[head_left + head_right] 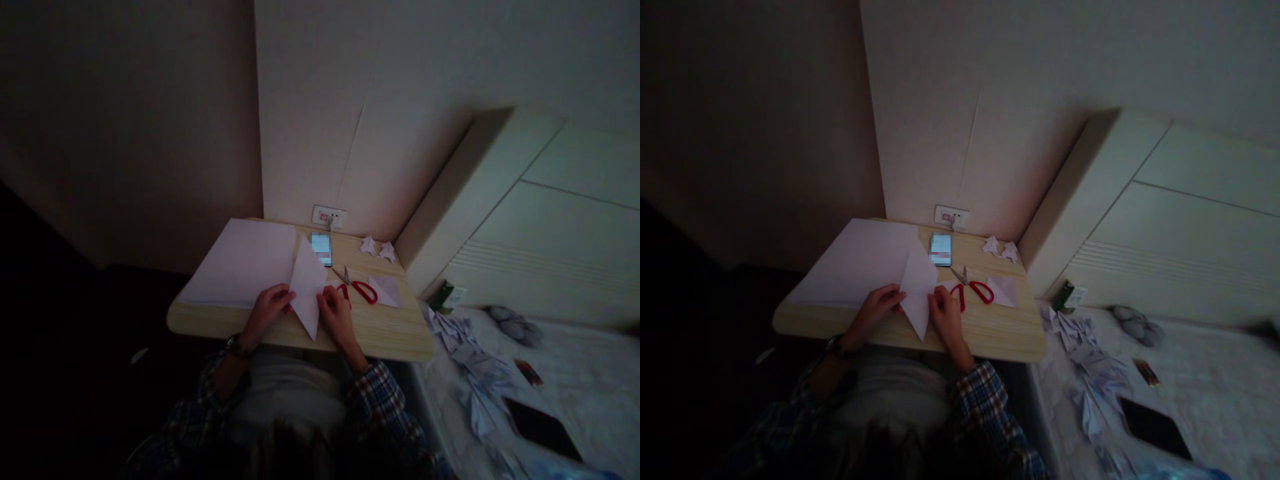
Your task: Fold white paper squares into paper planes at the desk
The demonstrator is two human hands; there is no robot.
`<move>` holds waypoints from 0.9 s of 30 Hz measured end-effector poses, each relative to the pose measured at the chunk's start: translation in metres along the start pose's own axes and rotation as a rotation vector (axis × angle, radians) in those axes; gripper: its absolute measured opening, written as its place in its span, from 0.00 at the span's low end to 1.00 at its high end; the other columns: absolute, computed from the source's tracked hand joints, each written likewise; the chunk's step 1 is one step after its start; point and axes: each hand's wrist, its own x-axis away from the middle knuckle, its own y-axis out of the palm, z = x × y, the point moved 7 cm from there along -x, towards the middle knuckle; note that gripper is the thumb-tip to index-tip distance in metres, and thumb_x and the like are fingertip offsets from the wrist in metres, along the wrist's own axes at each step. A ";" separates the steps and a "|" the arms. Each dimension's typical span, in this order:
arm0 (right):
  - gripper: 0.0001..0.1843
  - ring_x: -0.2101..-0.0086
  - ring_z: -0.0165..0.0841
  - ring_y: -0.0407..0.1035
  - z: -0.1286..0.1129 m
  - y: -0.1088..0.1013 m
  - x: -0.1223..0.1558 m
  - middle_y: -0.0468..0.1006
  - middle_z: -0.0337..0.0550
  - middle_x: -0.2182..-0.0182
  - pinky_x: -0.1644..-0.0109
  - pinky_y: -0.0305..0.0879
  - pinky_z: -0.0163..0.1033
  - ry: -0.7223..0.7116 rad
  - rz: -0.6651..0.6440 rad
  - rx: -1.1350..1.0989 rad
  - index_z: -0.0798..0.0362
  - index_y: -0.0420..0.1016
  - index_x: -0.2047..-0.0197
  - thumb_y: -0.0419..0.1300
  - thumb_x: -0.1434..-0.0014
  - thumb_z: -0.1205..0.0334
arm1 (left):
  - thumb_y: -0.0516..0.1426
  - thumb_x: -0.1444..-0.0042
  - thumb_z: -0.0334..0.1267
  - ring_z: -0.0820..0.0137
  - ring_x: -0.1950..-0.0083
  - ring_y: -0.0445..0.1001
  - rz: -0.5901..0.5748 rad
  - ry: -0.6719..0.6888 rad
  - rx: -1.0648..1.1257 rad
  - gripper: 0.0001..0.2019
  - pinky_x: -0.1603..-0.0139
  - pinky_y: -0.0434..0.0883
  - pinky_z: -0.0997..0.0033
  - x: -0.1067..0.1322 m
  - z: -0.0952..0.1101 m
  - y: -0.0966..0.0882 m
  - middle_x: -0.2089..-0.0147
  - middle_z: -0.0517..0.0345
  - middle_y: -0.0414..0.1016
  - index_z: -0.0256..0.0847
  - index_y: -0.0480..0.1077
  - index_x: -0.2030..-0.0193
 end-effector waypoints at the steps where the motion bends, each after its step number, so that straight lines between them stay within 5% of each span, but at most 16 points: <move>1: 0.09 0.76 0.30 0.63 -0.001 0.000 0.000 0.66 0.34 0.78 0.73 0.57 0.34 -0.006 -0.002 -0.003 0.50 0.64 0.71 0.53 0.41 0.57 | 0.60 0.56 0.47 0.72 0.77 0.68 -0.002 -0.001 -0.005 0.13 0.74 0.66 0.74 0.000 0.001 0.000 0.80 0.65 0.68 0.39 0.68 0.76; 7: 0.08 0.70 0.32 0.69 -0.002 0.000 0.001 0.73 0.40 0.71 0.68 0.64 0.36 0.002 0.004 -0.136 0.50 0.66 0.63 0.53 0.40 0.55 | 0.61 0.58 0.47 0.72 0.79 0.66 -0.050 -0.018 -0.022 0.13 0.76 0.64 0.73 0.000 0.001 0.005 0.82 0.64 0.67 0.39 0.68 0.78; 13: 0.11 0.77 0.29 0.62 0.000 -0.004 0.002 0.67 0.35 0.78 0.76 0.57 0.34 0.055 0.040 -0.171 0.49 0.62 0.70 0.54 0.41 0.53 | 0.61 0.57 0.49 0.74 0.82 0.62 -0.068 -0.003 -0.057 0.14 0.80 0.60 0.75 0.000 -0.003 0.007 0.85 0.65 0.64 0.40 0.69 0.80; 23: 0.12 0.80 0.30 0.64 0.001 0.003 0.005 0.70 0.34 0.78 0.77 0.60 0.35 0.124 -0.056 -0.369 0.48 0.64 0.59 0.57 0.43 0.52 | 0.65 0.61 0.43 0.62 0.64 0.76 -0.078 0.034 0.088 0.15 0.61 0.72 0.67 -0.003 -0.006 0.007 0.66 0.53 0.81 0.37 0.77 0.67; 27: 0.14 0.80 0.29 0.63 0.001 0.005 0.006 0.70 0.34 0.79 0.78 0.58 0.34 0.140 -0.072 -0.395 0.48 0.65 0.57 0.58 0.44 0.52 | 0.66 0.61 0.42 0.63 0.65 0.75 -0.059 0.009 0.170 0.17 0.65 0.72 0.68 0.001 -0.002 0.007 0.65 0.51 0.80 0.36 0.77 0.64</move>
